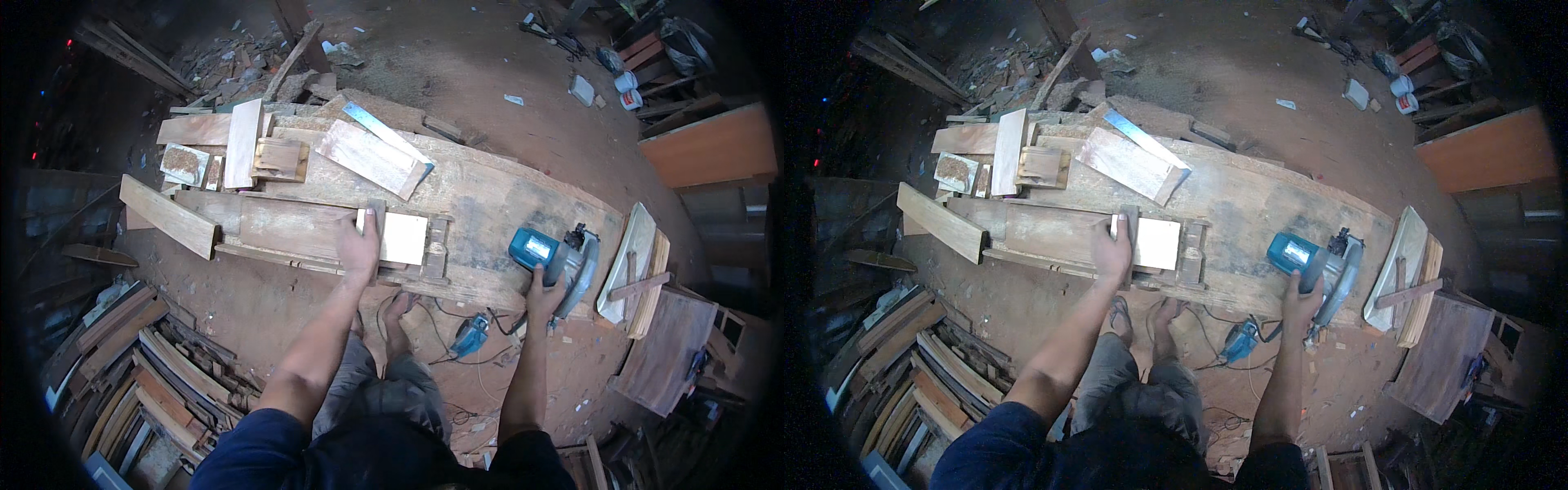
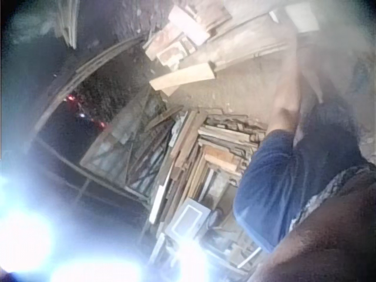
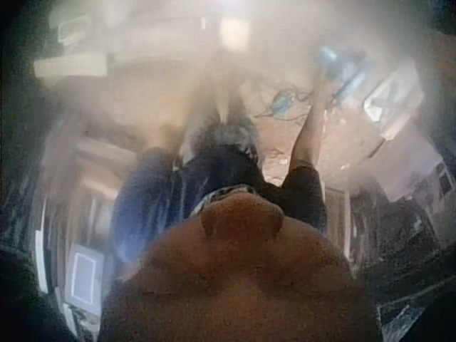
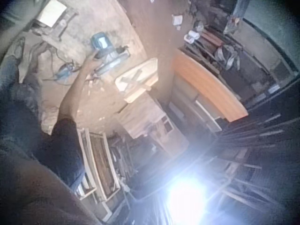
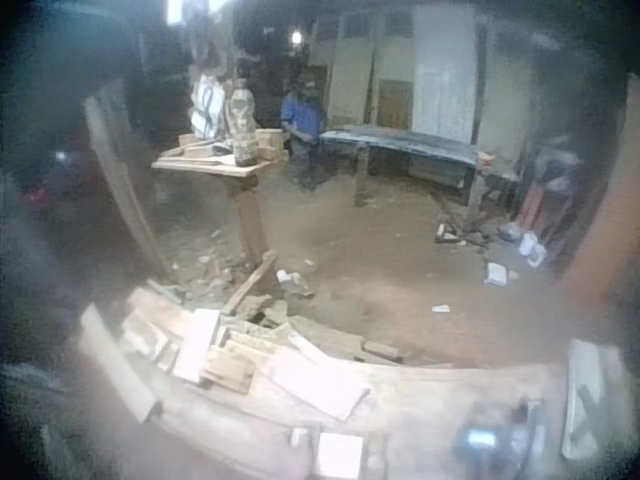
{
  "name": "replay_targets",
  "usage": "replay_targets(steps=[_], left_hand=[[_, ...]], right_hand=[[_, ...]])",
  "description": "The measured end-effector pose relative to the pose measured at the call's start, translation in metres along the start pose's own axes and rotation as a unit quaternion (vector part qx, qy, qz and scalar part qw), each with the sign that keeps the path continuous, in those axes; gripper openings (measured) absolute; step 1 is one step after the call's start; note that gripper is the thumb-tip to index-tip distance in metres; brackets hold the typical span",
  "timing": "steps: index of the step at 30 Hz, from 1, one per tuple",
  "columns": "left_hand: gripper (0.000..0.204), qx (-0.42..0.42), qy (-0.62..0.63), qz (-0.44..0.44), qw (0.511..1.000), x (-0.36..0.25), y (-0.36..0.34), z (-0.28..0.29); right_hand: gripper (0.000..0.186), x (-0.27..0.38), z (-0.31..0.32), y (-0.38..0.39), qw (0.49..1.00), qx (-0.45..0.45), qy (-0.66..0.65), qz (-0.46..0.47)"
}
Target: The person measures and marks wooden planks with a ruler and pencil, then uses a circular saw to cut them into smaller pieces. The person repeatedly positions the wood, aligns the saw, and cuts, stacking the finished pieces on the workbench.
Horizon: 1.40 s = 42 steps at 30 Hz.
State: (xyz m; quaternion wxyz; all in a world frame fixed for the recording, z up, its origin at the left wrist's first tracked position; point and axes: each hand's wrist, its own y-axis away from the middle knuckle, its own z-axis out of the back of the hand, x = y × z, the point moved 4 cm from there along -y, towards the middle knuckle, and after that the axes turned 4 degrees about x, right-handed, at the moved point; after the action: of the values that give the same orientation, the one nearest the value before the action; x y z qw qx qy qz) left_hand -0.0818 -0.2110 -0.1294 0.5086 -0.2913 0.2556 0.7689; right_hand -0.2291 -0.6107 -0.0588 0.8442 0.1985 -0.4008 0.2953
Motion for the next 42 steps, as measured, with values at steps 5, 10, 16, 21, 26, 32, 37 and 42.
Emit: replay_targets(steps=[5,10,16,21,26,32,37,42], left_hand=[[0.064,0.080,-0.086,-0.004,0.993,0.016,-0.001,0.000],[0.072,0.085,-0.062,0.023,0.994,0.013,0.001,-0.001],[0.068,0.071,-0.030,-0.034,0.996,0.013,-0.002,0.001],[0.066,0.071,-0.050,-0.040,0.995,0.023,-0.006,-0.005],[0.061,0.089,-0.052,-0.042,0.994,0.012,-0.004,-0.003],[0.060,0.087,-0.038,-0.054,0.994,0.016,-0.008,-0.002],[0.059,0.112,-0.040,-0.034,0.992,0.015,-0.007,-0.003],[0.057,0.104,-0.020,-0.049,0.993,0.015,-0.008,-0.003]], right_hand=[[0.026,0.016,0.058,0.035,0.988,0.023,-0.151,0.007],[0.027,0.071,0.071,0.125,0.976,0.071,-0.203,-0.039],[0.032,0.061,0.027,0.198,0.891,0.135,-0.411,-0.138],[0.029,0.054,-0.011,0.233,0.827,0.195,-0.494,-0.184],[0.026,0.041,-0.040,0.251,0.816,0.213,-0.504,-0.185],[0.026,0.029,-0.071,0.256,0.795,0.223,-0.536,-0.176],[0.022,0.030,-0.086,0.260,0.787,0.216,-0.549,-0.182],[0.021,0.041,-0.091,0.255,0.797,0.224,-0.534,-0.172]])
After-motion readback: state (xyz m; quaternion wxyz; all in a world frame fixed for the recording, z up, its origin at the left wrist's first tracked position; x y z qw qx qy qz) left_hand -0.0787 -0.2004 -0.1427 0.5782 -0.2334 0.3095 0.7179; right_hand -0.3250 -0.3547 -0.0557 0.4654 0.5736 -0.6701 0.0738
